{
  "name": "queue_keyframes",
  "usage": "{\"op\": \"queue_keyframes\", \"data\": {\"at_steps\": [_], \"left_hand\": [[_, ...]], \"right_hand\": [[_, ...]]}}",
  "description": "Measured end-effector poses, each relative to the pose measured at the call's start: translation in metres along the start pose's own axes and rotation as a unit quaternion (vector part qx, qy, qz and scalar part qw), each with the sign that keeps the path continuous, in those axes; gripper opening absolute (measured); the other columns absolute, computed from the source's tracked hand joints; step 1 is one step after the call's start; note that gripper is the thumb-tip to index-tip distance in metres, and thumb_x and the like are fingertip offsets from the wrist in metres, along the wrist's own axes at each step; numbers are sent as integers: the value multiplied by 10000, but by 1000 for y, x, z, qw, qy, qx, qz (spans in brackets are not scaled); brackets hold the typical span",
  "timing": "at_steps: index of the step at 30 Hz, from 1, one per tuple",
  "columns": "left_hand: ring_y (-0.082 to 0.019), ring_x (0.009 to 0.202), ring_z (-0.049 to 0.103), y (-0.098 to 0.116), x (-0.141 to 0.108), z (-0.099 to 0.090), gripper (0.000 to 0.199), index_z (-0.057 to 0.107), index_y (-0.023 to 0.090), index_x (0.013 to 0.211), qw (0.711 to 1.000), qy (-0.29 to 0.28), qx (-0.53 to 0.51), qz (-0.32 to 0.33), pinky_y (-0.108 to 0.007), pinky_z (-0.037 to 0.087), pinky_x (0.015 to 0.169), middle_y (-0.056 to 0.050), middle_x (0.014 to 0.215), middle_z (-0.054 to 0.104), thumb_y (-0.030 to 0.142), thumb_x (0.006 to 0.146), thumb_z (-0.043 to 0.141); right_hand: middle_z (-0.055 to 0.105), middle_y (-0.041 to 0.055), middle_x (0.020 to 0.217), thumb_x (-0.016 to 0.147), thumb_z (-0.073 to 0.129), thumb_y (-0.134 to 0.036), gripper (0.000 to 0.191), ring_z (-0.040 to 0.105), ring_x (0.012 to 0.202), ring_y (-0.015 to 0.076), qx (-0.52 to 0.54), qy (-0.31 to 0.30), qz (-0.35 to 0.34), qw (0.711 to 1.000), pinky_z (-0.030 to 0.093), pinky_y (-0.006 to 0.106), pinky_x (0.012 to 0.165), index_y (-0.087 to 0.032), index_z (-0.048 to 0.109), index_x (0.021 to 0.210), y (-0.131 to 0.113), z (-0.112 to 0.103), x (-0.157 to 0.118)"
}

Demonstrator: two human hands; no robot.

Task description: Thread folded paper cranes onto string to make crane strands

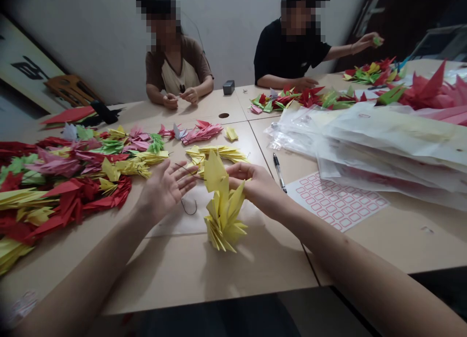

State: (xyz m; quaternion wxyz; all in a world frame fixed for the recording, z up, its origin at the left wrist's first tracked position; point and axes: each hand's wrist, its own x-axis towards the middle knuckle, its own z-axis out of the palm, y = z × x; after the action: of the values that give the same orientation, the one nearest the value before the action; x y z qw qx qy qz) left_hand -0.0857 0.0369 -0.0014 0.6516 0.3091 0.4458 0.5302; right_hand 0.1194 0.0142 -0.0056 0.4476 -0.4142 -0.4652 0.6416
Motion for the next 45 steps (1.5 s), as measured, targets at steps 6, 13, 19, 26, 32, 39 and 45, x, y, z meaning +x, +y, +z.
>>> {"op": "queue_keyframes", "data": {"at_steps": [6, 13, 19, 26, 32, 39, 45], "left_hand": [[-150, 803, 639, -17, -13, 4, 344, 645, 142, 913, 959, -190, 198, 76, -245, 501, 733, -69, 904, 687, 385, 692, 748], [-117, 637, 651, -17, -17, 5, 202, 599, 154, 740, 958, -180, 206, 92, -216, 528, 620, -8, 717, 657, 307, 734, 732], [-105, 588, 639, -18, -12, 1, 239, 567, 154, 737, 978, -104, 146, 107, -218, 539, 615, 19, 630, 637, 322, 727, 736], [-87, 564, 607, -17, -8, 3, 217, 550, 146, 702, 986, -102, 93, 90, -227, 541, 607, 32, 634, 600, 277, 720, 723], [-91, 590, 599, -19, -10, 2, 220, 588, 140, 727, 983, -121, 105, 91, -248, 552, 624, 15, 699, 596, 307, 718, 732], [-102, 684, 591, -20, -8, -1, 266, 644, 133, 764, 977, -143, 135, 82, -229, 536, 666, -16, 740, 608, 377, 717, 738], [-56, 491, 474, -20, -8, -5, 299, 633, 140, 809, 960, -193, 191, 64, -171, 381, 449, -2, 667, 571, 410, 721, 728]], "right_hand": [[645, 4, 669, 588, 825, -334, 292, 563, 553, 96, -48, 12, 6, 999, 425, 226, 511, -167, 627, 724, 2, -1, 1], [674, 39, 810, 715, 723, -476, 321, 612, 687, 139, -8, -32, 23, 999, 486, 260, 612, -189, 670, 846, 5, -1, 2], [658, 87, 1065, 728, 603, -666, 545, 623, 1009, 250, 61, -57, 39, 996, 515, 367, 831, -230, 593, 1055, 8, -5, 4], [700, 52, 875, 701, 765, -340, 413, 665, 851, 189, -62, -85, 5, 994, 520, 342, 780, -181, 553, 1019, 6, -2, 1], [727, 41, 903, 765, 698, -353, 272, 673, 829, 177, -126, -44, -72, 988, 534, 321, 742, -193, 690, 985, 1, -4, 0], [730, 27, 1039, 773, 687, -337, 264, 652, 1013, 241, -183, -45, -104, 977, 525, 389, 880, -245, 739, 1014, -3, -6, -2], [736, 32, 1010, 743, 702, -375, 300, 653, 972, 246, -202, -84, -91, 972, 522, 391, 852, -233, 746, 1004, -6, -6, -3]]}}
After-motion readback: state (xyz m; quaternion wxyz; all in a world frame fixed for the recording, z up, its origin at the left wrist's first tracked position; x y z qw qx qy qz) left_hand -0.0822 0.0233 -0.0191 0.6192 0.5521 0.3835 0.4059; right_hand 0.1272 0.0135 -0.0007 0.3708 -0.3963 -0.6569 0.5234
